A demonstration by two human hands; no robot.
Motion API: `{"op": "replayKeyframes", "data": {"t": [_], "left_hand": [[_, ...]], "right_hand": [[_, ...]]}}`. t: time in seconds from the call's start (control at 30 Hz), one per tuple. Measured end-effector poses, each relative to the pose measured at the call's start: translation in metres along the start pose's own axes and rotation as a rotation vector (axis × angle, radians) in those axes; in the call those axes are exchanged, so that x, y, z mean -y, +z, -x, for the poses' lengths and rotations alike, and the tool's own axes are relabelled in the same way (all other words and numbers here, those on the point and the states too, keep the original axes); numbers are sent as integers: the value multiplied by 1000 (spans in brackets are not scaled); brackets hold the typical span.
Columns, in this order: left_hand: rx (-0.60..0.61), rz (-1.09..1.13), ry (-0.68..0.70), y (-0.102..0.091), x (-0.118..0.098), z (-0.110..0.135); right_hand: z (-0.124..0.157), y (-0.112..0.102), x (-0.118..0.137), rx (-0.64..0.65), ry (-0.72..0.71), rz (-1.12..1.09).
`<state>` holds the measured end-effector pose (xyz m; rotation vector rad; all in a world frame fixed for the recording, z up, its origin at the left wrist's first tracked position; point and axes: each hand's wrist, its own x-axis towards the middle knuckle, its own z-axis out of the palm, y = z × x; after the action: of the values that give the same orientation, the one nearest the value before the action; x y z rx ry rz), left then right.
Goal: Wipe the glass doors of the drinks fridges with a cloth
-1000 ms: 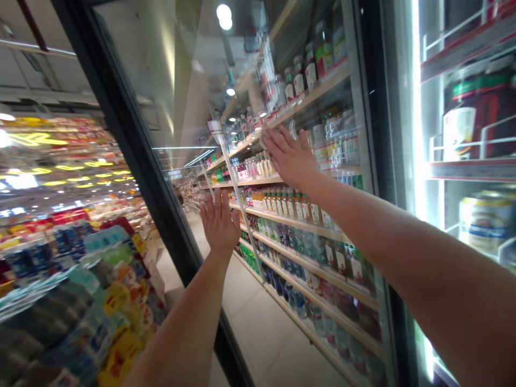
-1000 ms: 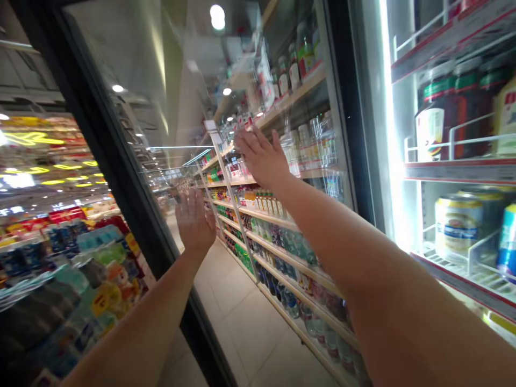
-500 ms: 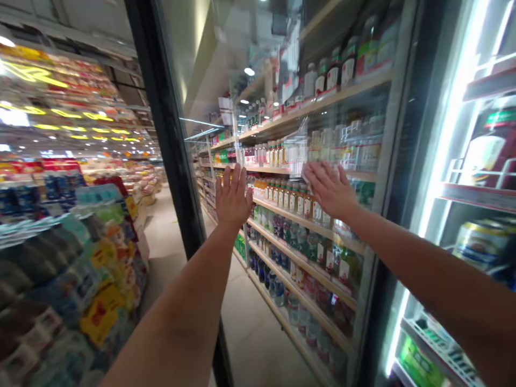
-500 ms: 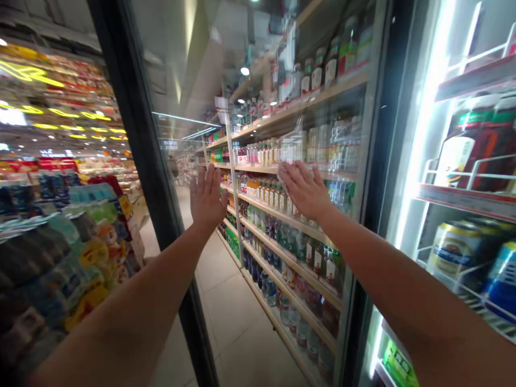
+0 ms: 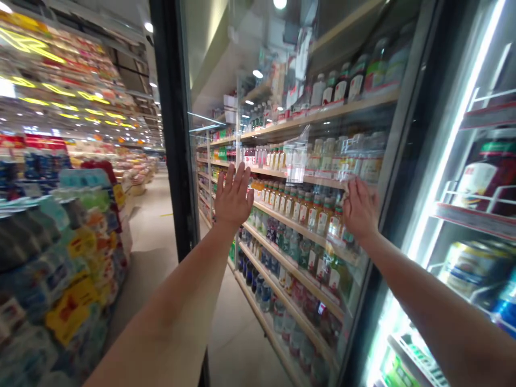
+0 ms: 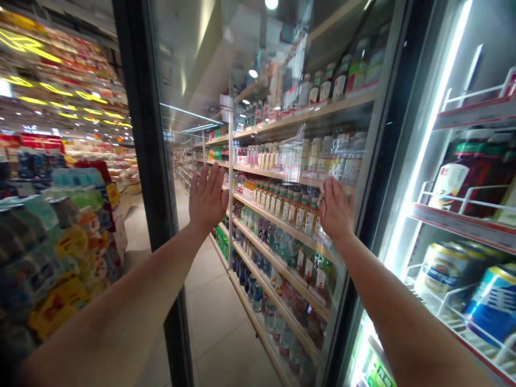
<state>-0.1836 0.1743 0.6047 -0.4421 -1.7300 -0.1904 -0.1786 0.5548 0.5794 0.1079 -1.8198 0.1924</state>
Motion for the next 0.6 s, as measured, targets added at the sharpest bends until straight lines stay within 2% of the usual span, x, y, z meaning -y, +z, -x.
{"op": "replayKeyframes", "data": {"t": [0.13, 0.2, 0.33, 0.4, 0.5, 0.53, 0.6], "left_hand": [[15, 3, -20, -1, -1, 0], [30, 8, -29, -2, -2, 0], [72, 17, -46, -6, -6, -1], [98, 20, -59, -8, -8, -1], [123, 49, -89, -10, -9, -2], [137, 60, -100, -9, -9, -2], [166, 79, -117, -8, -7, -4]], "right_hand": [[-50, -4, -9, -150, 124, -17], [-53, -2, -9, -137, 55, -49], [-54, -3, -11, -32, -155, -111], [-74, -7, -13, -23, -144, -111], [-108, -5, -7, -79, 65, -119], [-111, -1, -3, -89, 63, -138], [-101, 9, 10, -102, -73, -163]]}}
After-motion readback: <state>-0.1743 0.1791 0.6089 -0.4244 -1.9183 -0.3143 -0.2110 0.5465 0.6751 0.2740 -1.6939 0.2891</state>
